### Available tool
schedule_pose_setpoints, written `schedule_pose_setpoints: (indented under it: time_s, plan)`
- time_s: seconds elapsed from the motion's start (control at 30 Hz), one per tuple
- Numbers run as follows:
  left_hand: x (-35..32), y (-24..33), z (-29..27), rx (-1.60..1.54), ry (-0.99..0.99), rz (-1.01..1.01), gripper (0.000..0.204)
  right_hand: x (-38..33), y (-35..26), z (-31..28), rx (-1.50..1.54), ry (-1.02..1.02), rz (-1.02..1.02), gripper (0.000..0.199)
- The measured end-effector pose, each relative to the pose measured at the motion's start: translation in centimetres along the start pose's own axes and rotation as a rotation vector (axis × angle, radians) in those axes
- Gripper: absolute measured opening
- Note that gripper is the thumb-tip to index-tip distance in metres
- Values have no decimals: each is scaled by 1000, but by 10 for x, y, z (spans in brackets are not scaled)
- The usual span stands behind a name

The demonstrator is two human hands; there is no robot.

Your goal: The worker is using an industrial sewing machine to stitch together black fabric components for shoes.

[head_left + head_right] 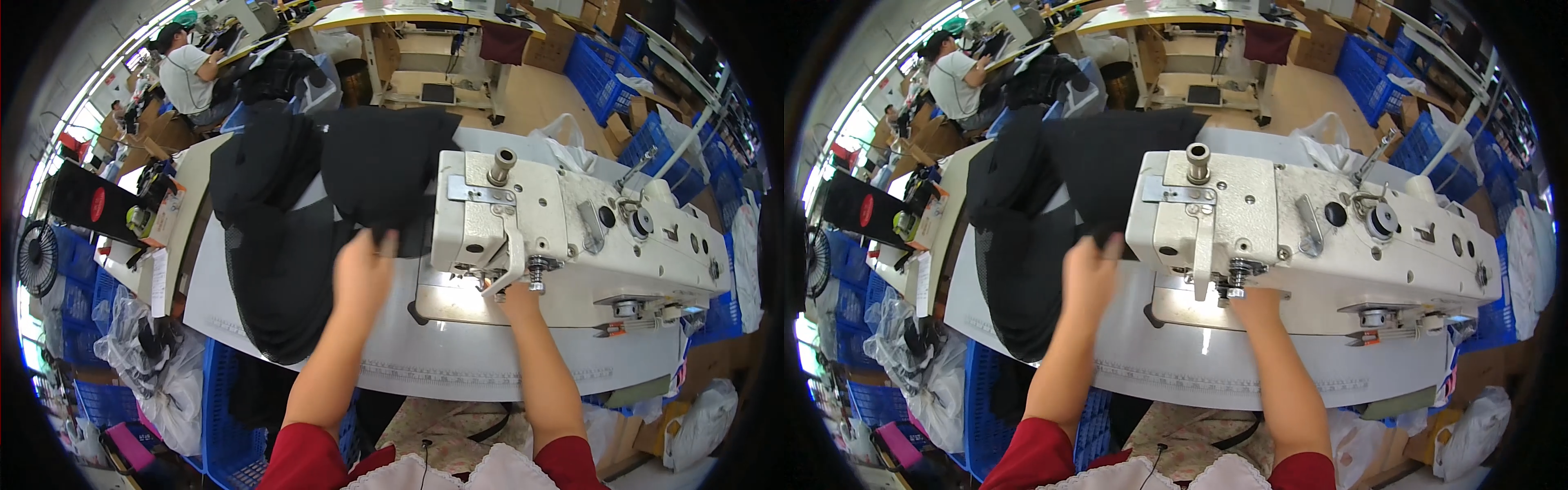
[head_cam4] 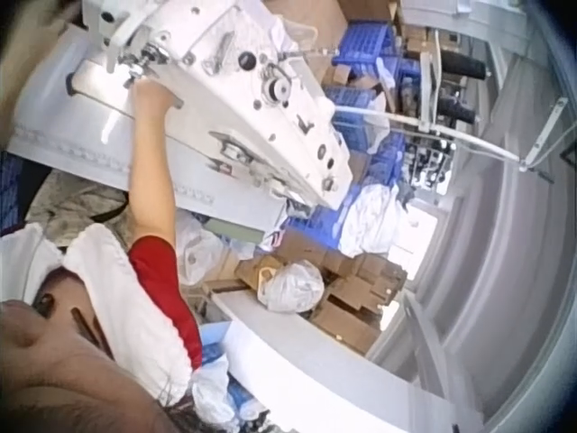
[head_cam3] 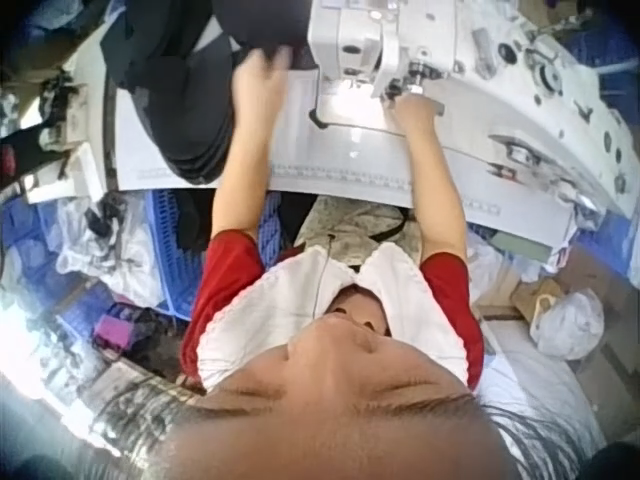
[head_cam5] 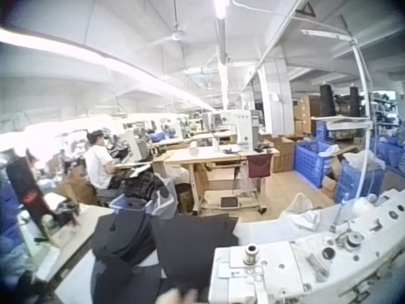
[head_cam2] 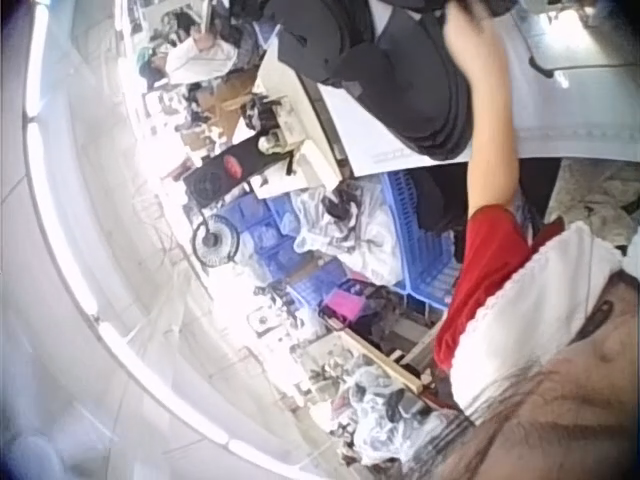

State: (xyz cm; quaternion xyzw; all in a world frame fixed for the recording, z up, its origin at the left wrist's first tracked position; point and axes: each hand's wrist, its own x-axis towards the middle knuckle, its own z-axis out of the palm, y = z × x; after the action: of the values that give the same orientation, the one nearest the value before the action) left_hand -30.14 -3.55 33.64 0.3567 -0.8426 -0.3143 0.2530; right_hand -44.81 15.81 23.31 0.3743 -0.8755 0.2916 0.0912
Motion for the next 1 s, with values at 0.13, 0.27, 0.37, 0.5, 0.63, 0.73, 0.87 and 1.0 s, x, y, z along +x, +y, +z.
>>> schedule_pose_setpoints:
  time_s: [0.13,0.27,0.37,0.5,0.63,0.73,0.87,1.0]
  plan:
    - [-11,-31,-80,-127,398,15,26,-14,30,13,-72,23,-53,26]
    - [-45,-105,-128,588,319,-110,30,-8,6,13,-23,49,-54,26]
    - [-50,-96,-130,809,363,-117,41,-9,4,7,12,-30,15,26]
    - [8,-28,-104,588,468,276,51,-8,24,1,26,-76,115,28]
    - [105,-35,-44,363,40,83,48,-10,36,21,-201,-455,224,48]
    - [122,-39,-8,501,35,-52,51,-13,38,31,-588,-553,155,42]
    - [118,-46,-4,504,116,-127,58,7,-6,-14,-294,-653,184,28]
    - [112,-36,13,471,376,55,48,-5,8,-12,-292,-333,15,22]
